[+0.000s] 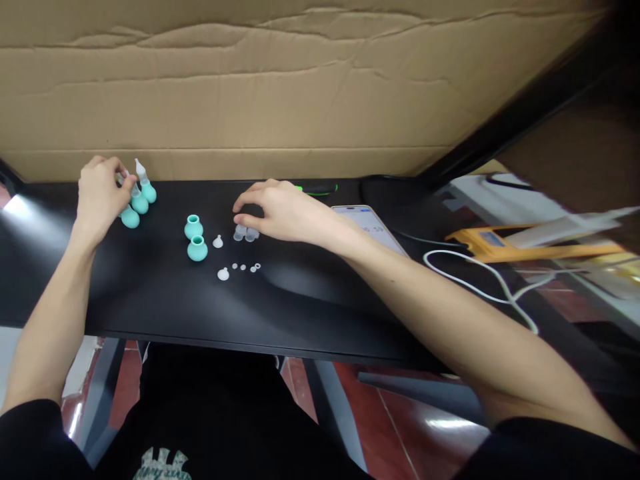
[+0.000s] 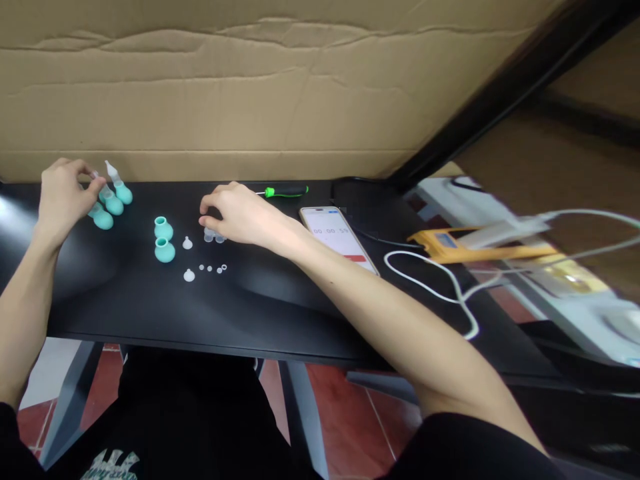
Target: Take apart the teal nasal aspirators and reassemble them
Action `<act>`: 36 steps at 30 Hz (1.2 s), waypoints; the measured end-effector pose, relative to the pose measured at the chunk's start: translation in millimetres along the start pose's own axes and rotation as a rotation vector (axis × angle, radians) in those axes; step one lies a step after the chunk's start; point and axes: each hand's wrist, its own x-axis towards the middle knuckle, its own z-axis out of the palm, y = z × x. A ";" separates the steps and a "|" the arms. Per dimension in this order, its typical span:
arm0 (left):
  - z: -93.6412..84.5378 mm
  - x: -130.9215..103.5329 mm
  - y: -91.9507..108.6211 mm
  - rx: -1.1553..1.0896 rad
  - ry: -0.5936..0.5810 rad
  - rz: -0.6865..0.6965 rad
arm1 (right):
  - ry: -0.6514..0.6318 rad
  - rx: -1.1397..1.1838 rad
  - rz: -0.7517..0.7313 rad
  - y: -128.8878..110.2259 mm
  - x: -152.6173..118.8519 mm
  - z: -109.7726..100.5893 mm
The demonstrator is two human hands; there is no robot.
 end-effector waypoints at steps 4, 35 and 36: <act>5.6 7.2 -4.6 -0.065 0.040 0.141 | 0.032 0.008 -0.016 1.9 -0.4 1.9; -12.4 8.9 112.7 -1.047 -0.208 -0.107 | 0.363 0.494 -0.147 -14.2 -4.4 -7.1; -13.4 7.3 120.2 -1.083 -0.259 -0.112 | 0.357 0.565 -0.164 -18.1 -5.9 -8.6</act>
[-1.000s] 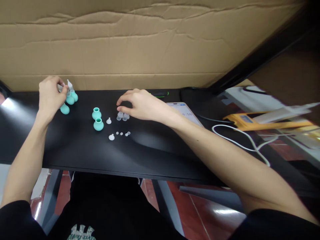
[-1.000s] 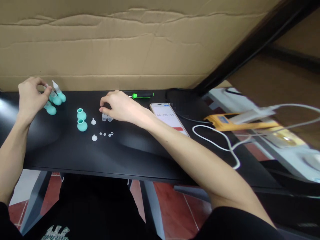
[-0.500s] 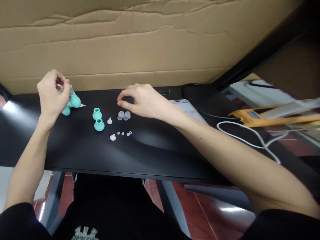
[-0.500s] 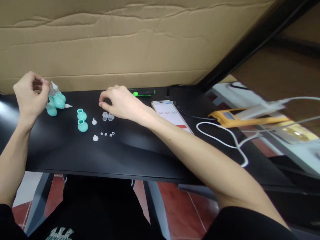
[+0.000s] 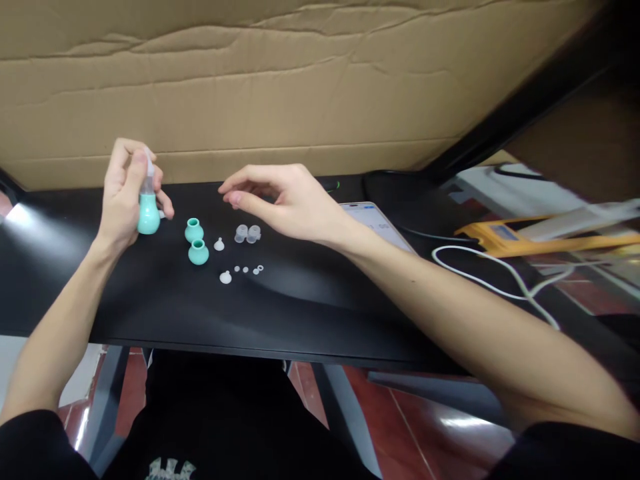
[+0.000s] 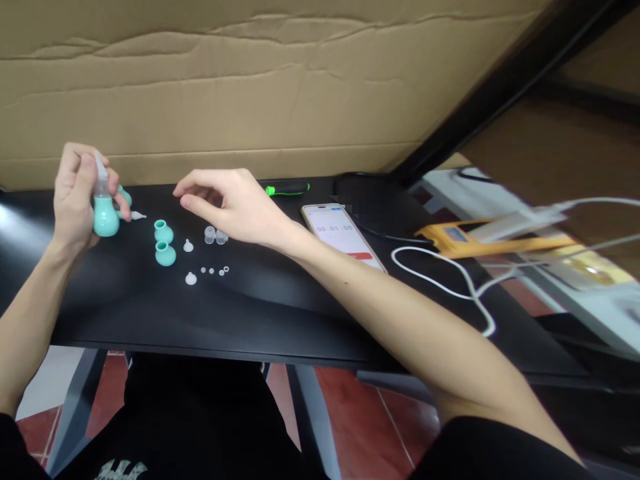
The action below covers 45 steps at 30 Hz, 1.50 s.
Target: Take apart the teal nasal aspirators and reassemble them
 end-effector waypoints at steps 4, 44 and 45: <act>23.3 -10.5 21.2 0.067 -0.228 -0.125 | -0.044 0.211 -0.004 -16.8 -3.6 1.8; 52.4 -32.3 28.2 0.678 0.001 0.333 | 0.022 -0.278 -0.162 -33.2 -19.8 11.2; 54.3 -32.9 29.6 0.641 -0.010 0.297 | 0.011 -0.281 -0.127 -32.0 -20.4 11.5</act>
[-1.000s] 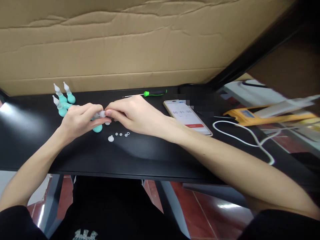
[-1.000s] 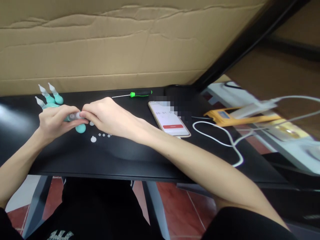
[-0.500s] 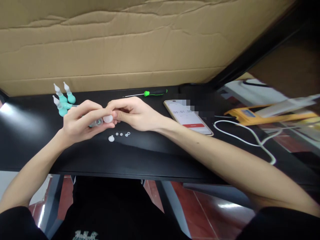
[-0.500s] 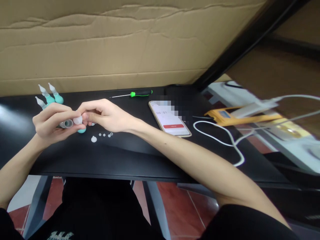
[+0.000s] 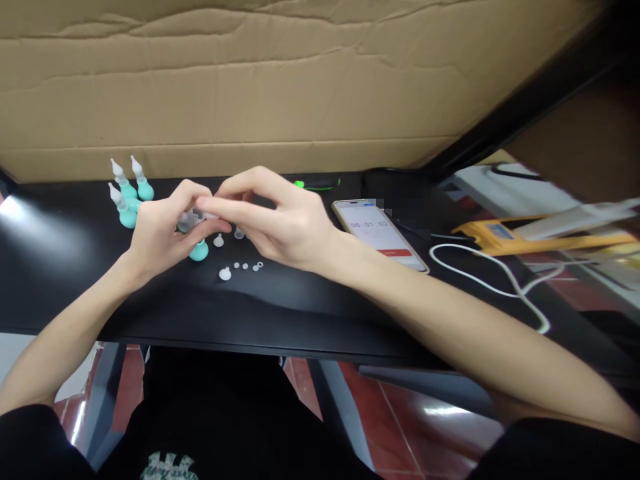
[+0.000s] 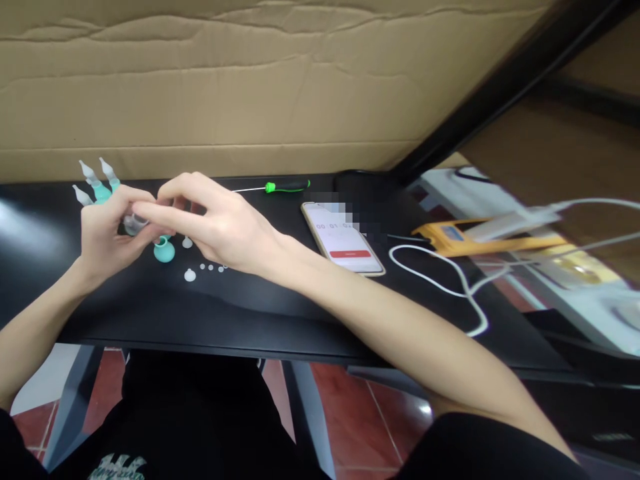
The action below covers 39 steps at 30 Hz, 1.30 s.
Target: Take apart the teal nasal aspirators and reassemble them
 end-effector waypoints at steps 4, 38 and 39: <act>2.0 1.4 10.4 -0.205 -0.019 -0.107 | 0.088 0.043 -0.016 3.6 -2.9 7.0; 2.4 4.8 8.6 -0.320 -0.191 -0.120 | -0.122 -0.445 -0.385 18.5 -1.2 11.4; 2.7 5.3 8.7 -0.326 -0.201 -0.131 | -0.124 -0.470 -0.384 17.2 -1.4 11.4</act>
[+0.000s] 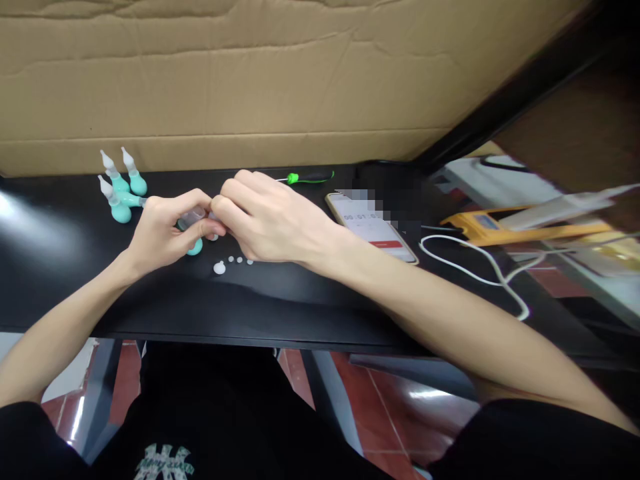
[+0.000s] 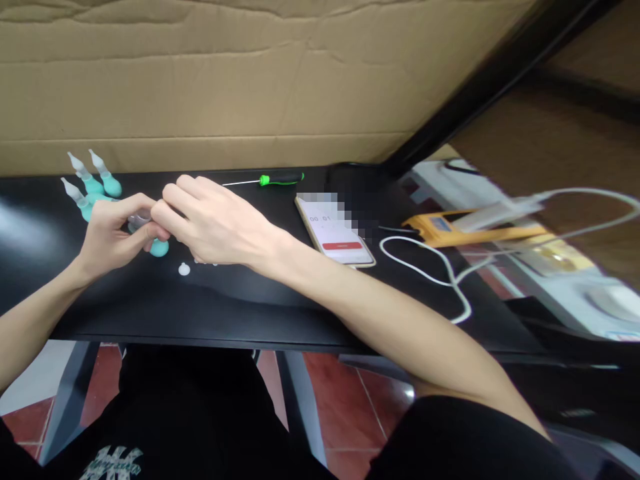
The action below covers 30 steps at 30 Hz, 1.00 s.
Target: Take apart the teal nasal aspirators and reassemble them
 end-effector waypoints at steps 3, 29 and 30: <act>1.4 0.9 0.3 -0.023 -0.008 -0.039 | -0.013 -0.067 0.015 -3.6 0.8 0.0; 5.6 0.8 -0.6 -0.183 0.047 -0.209 | -0.090 -0.051 0.259 -15.4 2.6 -3.9; 5.0 1.2 -0.9 -0.201 0.048 -0.216 | -0.082 -0.043 0.256 -15.0 2.5 -4.7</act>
